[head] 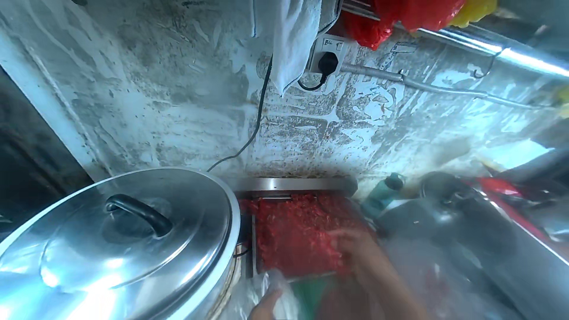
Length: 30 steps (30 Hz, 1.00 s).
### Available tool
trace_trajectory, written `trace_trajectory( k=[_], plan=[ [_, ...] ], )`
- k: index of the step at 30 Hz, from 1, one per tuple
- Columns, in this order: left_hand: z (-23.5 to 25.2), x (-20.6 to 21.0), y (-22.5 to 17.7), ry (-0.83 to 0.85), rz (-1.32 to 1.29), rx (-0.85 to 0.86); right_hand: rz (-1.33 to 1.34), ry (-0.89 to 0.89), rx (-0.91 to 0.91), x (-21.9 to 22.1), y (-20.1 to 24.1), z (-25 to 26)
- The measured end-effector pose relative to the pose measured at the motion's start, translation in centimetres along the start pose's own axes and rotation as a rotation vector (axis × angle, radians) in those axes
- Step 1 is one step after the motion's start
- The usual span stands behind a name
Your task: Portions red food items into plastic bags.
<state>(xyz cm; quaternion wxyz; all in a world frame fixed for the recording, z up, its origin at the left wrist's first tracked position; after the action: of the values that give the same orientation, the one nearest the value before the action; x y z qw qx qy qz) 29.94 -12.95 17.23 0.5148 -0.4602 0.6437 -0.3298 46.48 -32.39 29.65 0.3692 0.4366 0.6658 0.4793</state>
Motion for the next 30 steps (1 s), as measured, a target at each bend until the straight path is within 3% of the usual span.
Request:
trace_trajectory(
  k=[3,7,11,16,19,22,24,27,29,30],
  plan=[
    [1.3,1.9,-0.7,0.042,0.122,-0.062,0.092,0.043,-0.067,0.1,1.3,-2.3],
    [0.4,2.4,-5.6,0.215,0.171,-0.328,0.14,0.076,-0.113,1.3,1.9,-4.9],
    [1.4,2.7,-2.0,0.071,0.064,-0.172,0.114,0.038,-0.04,3.6,-1.9,-6.3],
    [0.4,1.7,-1.5,-0.022,-0.007,-0.171,-0.284,-0.036,0.003,6.0,-8.0,-7.4],
    [-0.4,2.1,-2.4,0.001,0.047,-0.09,-0.655,0.076,-0.095,7.4,-10.1,-7.7],
    [-0.9,4.0,-2.4,0.112,0.152,-0.034,-0.811,0.206,-0.027,7.9,-11.2,-7.1],
    [-1.1,4.8,-2.3,0.131,0.192,-0.025,-0.634,0.214,0.109,7.5,-12.3,-6.3],
    [-1.0,4.2,-2.6,0.109,0.22,-0.046,-0.025,0.122,0.338,7.7,-13.6,-6.9],
    [-1.0,3.6,-2.9,0.099,0.219,-0.047,0.131,0.246,0.278,9.0,-13.3,-7.9],
    [-1.1,3.3,-3.0,0.088,0.216,-0.037,0.02,0.361,0.187,9.7,-13.0,-8.3]
  ],
)
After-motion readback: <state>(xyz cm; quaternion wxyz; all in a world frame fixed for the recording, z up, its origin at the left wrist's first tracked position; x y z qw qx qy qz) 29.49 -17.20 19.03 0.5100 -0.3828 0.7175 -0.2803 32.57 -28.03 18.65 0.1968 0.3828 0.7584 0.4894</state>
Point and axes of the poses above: each hand's wrist, its own z-axis towards the middle knuckle, its own x-axis out of the palm, y = z × x, the point moved 7 cm from there along z, towards the middle knuckle
